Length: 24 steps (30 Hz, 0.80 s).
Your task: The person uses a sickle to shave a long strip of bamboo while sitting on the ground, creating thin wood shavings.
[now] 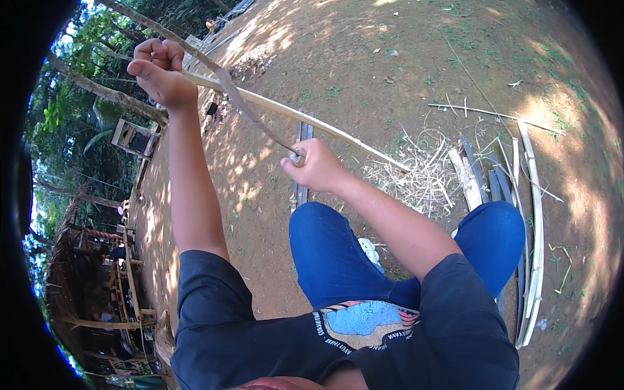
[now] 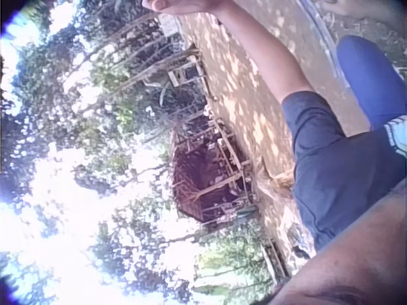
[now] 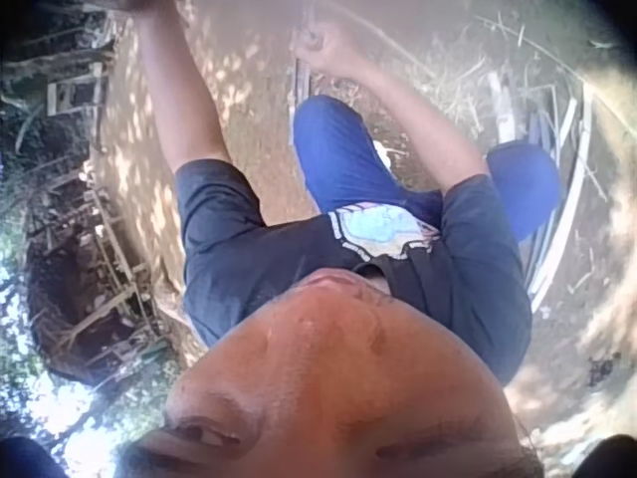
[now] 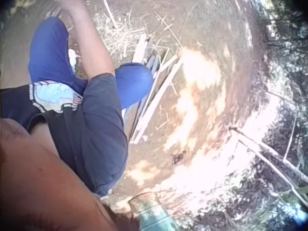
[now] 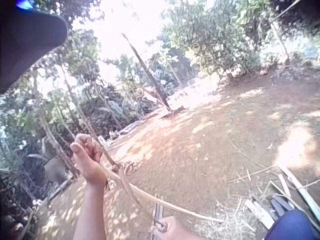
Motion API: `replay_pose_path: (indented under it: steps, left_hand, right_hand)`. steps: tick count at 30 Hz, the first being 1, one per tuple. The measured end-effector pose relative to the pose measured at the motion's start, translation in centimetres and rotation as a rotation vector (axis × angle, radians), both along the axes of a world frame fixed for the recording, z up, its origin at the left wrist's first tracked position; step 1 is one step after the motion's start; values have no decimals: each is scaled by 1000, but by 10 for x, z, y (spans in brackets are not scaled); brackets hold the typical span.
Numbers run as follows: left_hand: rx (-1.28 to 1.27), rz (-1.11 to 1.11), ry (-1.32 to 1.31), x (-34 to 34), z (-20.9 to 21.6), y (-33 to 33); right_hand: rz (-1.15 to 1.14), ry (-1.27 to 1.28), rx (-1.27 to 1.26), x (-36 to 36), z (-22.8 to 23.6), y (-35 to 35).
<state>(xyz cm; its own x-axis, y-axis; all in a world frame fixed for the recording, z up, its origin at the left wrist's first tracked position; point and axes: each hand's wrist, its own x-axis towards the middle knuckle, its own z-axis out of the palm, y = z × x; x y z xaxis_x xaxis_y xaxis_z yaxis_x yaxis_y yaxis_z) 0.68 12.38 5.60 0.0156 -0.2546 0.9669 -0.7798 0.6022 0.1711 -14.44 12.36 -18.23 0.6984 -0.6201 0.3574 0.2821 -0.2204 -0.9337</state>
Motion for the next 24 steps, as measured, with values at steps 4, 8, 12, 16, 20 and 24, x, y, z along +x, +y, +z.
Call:
replay_pose_path:
  steps: [4, 8, 12, 16, 20, 24]
  left_hand:
    - [55, -21, 35, 22, 4, -4]
    - [89, -29, 66, 19, 0, -3]
    - [47, -41, 7, 13, -1, -7]
    - [-88, 50, -39, -1, 1, -19]
    - [-125, 56, -81, -4, 3, -26]
    - [-122, 84, -70, -2, 7, -29]
  right_hand:
    - [-75, 212, 136, -23, -112, -7]
    - [-156, 383, 292, -49, -155, -12]
    - [-77, 145, 85, -33, -64, 2]
    - [48, -73, 13, -17, 34, 10]
    - [10, -148, 33, -6, 47, 19]
    - [-49, 71, 152, -5, -34, 0]
